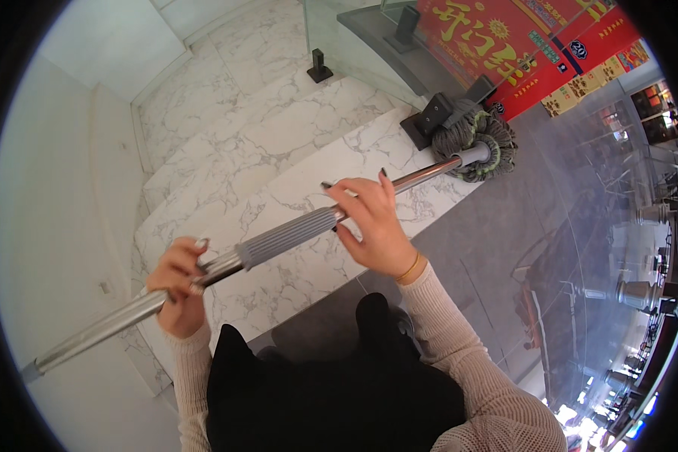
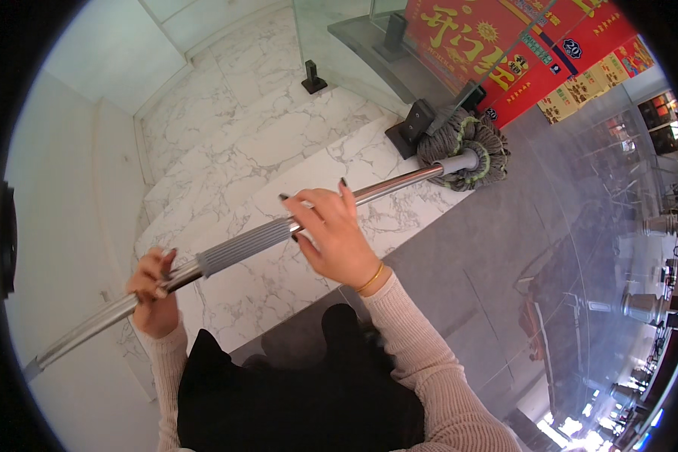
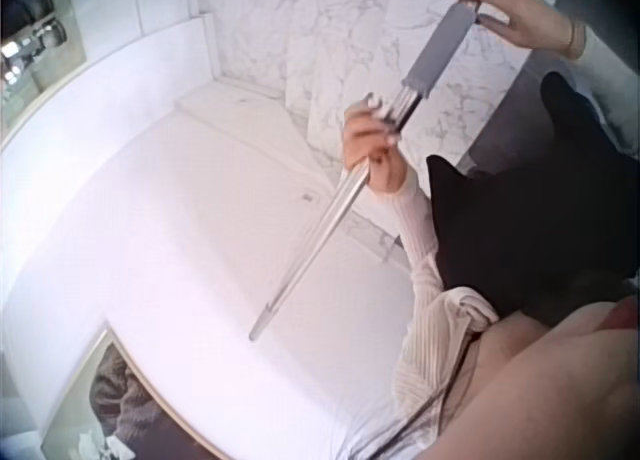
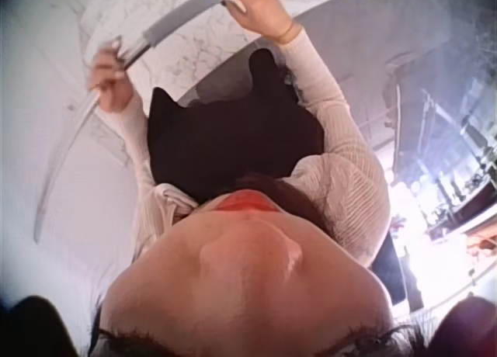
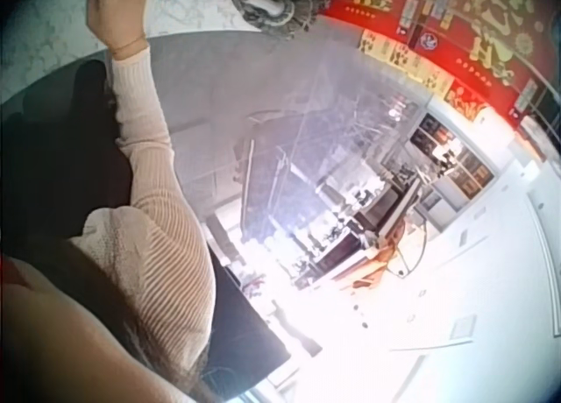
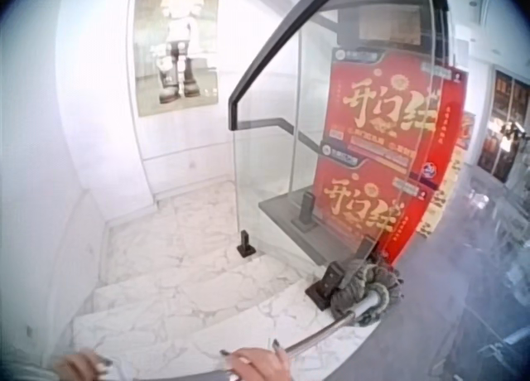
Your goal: The person mops the floor using a mop with a long handle. They clean the area around a glass table, a blue sofa, and a pool table, moving the mop back and forth to cover the surface.
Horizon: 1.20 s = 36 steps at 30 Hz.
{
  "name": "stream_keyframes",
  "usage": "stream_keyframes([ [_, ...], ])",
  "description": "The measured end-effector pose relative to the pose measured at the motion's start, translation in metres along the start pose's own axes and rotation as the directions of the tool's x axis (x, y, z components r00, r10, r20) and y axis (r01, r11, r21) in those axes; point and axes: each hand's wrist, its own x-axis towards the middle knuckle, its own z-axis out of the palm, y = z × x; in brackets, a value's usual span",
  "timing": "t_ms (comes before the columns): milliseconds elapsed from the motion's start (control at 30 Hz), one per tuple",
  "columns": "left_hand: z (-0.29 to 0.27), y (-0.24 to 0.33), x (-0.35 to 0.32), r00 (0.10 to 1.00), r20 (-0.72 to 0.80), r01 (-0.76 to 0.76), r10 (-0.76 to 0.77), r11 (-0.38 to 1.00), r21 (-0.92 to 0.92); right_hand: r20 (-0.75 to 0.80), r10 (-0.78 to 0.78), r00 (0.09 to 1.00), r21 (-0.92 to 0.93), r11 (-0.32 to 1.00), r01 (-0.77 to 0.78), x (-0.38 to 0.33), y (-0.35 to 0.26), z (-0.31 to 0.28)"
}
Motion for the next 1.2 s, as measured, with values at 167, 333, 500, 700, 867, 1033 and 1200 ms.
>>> stream_keyframes([
  [167, -0.015, 0.048, 0.005, 0.967, 0.100, -0.237, 0.234, 0.971, 0.020, -0.036, -0.126, 0.991, 0.118, 0.985, 0.129, 0.006, -0.029, 0.002],
  [333, 0.026, 0.036, 0.008, 0.999, 0.034, -0.046, 0.043, 0.994, 0.096, -0.091, -0.052, 0.994, 0.072, 0.996, 0.059, 0.003, -0.002, -0.005],
  [500, 0.056, -0.013, 0.005, 0.987, 0.132, 0.094, -0.091, 0.995, -0.020, -0.196, -0.027, 0.980, -0.057, 0.998, 0.016, 0.001, 0.055, -0.006],
  [700, 0.062, -0.058, -0.020, 0.969, 0.031, 0.245, -0.243, 0.962, -0.122, -0.276, 0.003, 0.961, -0.172, 0.984, -0.052, -0.008, 0.074, 0.015],
  [867, 0.031, -0.050, -0.024, 0.977, -0.017, 0.208, -0.212, 0.970, -0.129, -0.163, 0.025, 0.986, -0.162, 0.985, -0.052, -0.004, 0.046, 0.025],
  [1033, -0.010, -0.030, -0.016, 0.992, -0.082, 0.089, -0.099, 0.990, -0.110, -0.058, -0.019, 0.998, -0.152, 0.988, 0.010, 0.012, 0.013, 0.034],
  [1200, -0.053, 0.011, -0.021, 0.965, -0.258, -0.071, 0.047, 0.994, -0.082, 0.032, -0.100, 0.994, -0.056, 0.993, 0.102, 0.020, -0.037, 0.046],
])
